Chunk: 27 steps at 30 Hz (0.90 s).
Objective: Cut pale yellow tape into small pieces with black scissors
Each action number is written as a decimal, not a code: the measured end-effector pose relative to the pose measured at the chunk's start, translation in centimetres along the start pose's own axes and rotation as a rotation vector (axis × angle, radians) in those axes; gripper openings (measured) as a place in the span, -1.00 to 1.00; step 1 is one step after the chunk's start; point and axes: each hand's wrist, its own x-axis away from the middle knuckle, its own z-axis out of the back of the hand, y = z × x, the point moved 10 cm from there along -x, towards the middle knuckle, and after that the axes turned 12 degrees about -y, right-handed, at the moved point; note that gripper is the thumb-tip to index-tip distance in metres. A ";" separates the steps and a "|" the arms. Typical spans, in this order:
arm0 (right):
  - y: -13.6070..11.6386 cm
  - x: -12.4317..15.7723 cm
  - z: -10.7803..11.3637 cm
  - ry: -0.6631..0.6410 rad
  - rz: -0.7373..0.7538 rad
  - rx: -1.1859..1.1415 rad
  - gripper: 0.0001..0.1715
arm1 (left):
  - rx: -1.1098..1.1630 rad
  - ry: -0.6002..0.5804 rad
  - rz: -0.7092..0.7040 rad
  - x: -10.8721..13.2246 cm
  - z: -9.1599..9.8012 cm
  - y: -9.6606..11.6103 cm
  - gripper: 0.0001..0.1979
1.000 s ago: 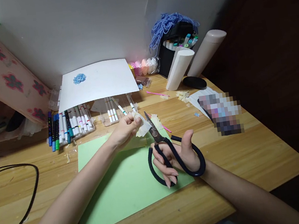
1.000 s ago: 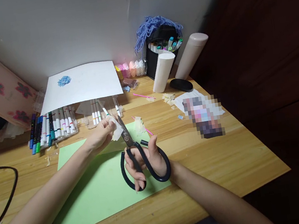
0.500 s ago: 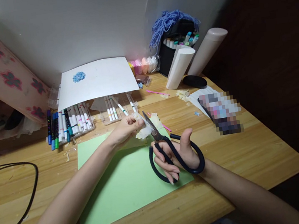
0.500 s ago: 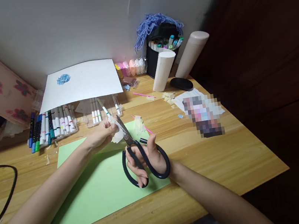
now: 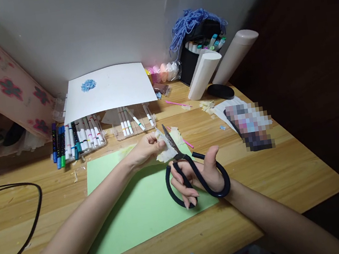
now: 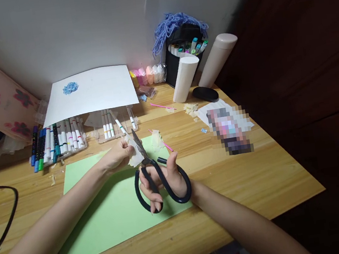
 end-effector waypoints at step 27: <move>-5.5 2.8 5.2 0.582 0.136 0.347 -0.38 | 0.022 0.120 0.069 0.2 1.7 -1.4 -0.55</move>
